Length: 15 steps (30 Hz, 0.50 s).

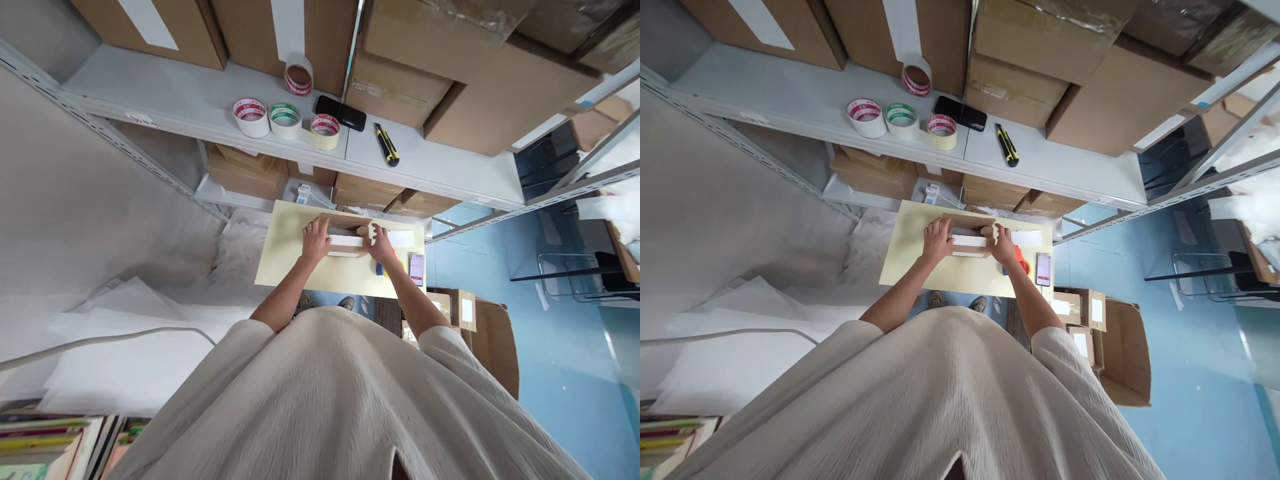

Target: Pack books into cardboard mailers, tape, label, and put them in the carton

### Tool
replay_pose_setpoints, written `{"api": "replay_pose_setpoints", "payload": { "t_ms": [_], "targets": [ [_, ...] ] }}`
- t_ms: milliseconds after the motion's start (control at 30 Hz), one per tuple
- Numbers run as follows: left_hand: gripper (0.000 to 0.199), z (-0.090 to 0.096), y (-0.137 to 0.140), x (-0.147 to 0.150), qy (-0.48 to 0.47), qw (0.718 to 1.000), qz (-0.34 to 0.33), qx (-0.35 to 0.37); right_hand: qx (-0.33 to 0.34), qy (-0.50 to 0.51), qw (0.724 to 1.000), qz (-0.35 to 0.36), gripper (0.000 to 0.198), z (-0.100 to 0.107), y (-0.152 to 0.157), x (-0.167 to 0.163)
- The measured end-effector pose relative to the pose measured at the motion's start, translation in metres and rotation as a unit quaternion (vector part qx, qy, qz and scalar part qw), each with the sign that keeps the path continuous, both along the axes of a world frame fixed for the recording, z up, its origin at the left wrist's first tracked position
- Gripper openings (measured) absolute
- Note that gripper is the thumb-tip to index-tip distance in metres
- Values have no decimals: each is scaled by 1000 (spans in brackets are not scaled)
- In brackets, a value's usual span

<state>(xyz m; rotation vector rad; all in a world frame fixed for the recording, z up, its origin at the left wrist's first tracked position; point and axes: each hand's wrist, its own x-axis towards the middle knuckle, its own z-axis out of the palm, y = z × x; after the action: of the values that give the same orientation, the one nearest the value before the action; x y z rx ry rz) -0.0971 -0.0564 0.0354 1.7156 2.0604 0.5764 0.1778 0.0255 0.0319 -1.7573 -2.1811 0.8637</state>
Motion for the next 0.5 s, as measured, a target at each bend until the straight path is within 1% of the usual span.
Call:
{"api": "replay_pose_setpoints", "payload": {
  "t_ms": [100,167,200,267,333,433,500],
  "targets": [
    [96,6,8,7,52,997,-61,20,41,-51,997,28,107,-5,8,-4],
    [101,7,15,12,61,993,-101,17,44,-78,995,50,115,-7,12,-5],
    [102,7,17,14,62,992,-113,14,41,-88,994,58,114,-7,14,-6],
    [102,5,19,20,60,990,-128,11,41,-98,992,67,106,-7,15,-6],
    [99,1,16,28,60,990,-129,10,52,-97,992,67,90,-8,11,-7],
    [83,-7,1,41,66,990,-121,1,63,-91,992,64,64,-14,0,-8],
    [75,-14,-11,48,68,990,-118,-17,60,-81,993,61,52,-19,-9,-6]
  ]
}}
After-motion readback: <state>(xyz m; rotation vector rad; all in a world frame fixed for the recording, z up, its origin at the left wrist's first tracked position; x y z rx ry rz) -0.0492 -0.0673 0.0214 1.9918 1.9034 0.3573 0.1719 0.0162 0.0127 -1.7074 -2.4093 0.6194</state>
